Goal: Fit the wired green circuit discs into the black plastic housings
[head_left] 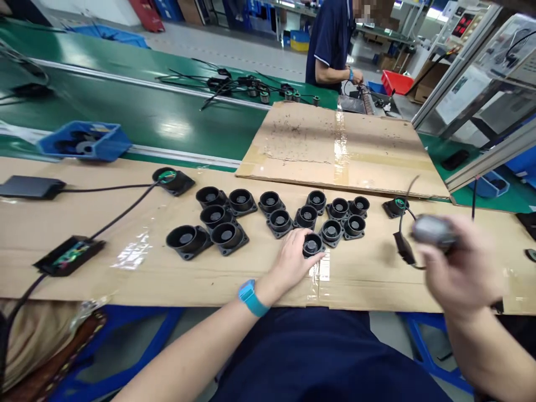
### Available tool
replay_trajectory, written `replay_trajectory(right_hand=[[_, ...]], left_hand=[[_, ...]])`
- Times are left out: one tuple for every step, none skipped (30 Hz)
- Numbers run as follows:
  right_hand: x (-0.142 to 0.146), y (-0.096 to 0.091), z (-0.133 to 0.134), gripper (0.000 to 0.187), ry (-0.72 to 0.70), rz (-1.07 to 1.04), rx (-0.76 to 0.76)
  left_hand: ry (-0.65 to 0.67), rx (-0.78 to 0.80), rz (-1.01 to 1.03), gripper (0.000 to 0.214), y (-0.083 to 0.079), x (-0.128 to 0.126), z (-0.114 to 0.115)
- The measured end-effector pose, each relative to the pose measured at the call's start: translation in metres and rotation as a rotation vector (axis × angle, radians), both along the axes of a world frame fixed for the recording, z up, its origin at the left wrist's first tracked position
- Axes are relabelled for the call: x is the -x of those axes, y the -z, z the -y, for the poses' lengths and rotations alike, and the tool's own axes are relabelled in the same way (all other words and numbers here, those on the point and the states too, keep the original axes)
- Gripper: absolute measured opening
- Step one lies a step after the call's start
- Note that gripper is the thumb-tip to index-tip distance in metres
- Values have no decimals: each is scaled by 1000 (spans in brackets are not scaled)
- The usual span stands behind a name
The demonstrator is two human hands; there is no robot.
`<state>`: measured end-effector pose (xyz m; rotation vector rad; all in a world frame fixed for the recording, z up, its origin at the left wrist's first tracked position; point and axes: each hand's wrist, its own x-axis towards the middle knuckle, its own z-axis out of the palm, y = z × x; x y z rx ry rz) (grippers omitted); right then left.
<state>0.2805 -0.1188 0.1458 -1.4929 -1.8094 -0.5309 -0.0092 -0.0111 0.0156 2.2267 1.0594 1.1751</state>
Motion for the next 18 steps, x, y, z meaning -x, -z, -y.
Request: replay_trajectory(right_hand=[[20, 15, 0, 60, -68, -5, 52], [39, 30, -2, 58, -147, -11, 136], [56, 45, -5, 54, -223, -18, 249], [71, 59, -11, 51, -274, -28, 374], [83, 71, -16, 50, -295, -40, 485], [93, 81, -22, 49, -300, -45, 582], [99, 87, -26, 49, -299, -46, 663], [102, 91, -30, 49, -302, -44, 721], [103, 92, -33, 48, -310, -45, 756], [102, 92, -35, 48, -325, -49, 776], [100, 90, -36, 48, -346, -54, 787], [97, 89, -37, 48, -368, -59, 794], [95, 87, -38, 48, -388, -60, 799], [93, 86, -39, 47, -405, -60, 800], [93, 86, -40, 47, -418, -59, 794], [94, 85, -40, 45, -429, -63, 772], [98, 85, -40, 44, -435, -72, 729], [103, 83, -39, 43, -438, -88, 666]], left_hand=[[-17, -2, 6, 49, 1, 1, 2], [-36, -1, 12, 44, 1, 6, 4], [-62, 3, 17, 42, 3, 13, 7], [-93, 7, 21, 42, 4, 22, 10], [-122, 13, 22, 42, 6, 31, 13], [-147, 24, 24, 44, 7, 40, 15], [-166, 38, 31, 47, 10, 48, 17], [-179, 58, 47, 52, 12, 54, 18], [-187, 87, 64, 57, 14, 58, 18], [-186, 121, 79, 61, 16, 61, 18], [-181, 152, 92, 62, 17, 63, 18], [-175, 177, 103, 59, 18, 63, 18], [-169, 192, 111, 56, 18, 63, 17], [-165, 201, 119, 52, 18, 63, 17], [-161, 206, 128, 51, 17, 63, 18], [-159, 212, 138, 52, 16, 63, 18], [-159, 218, 147, 55, 15, 63, 19], [-155, 223, 151, 57, 15, 64, 20]])
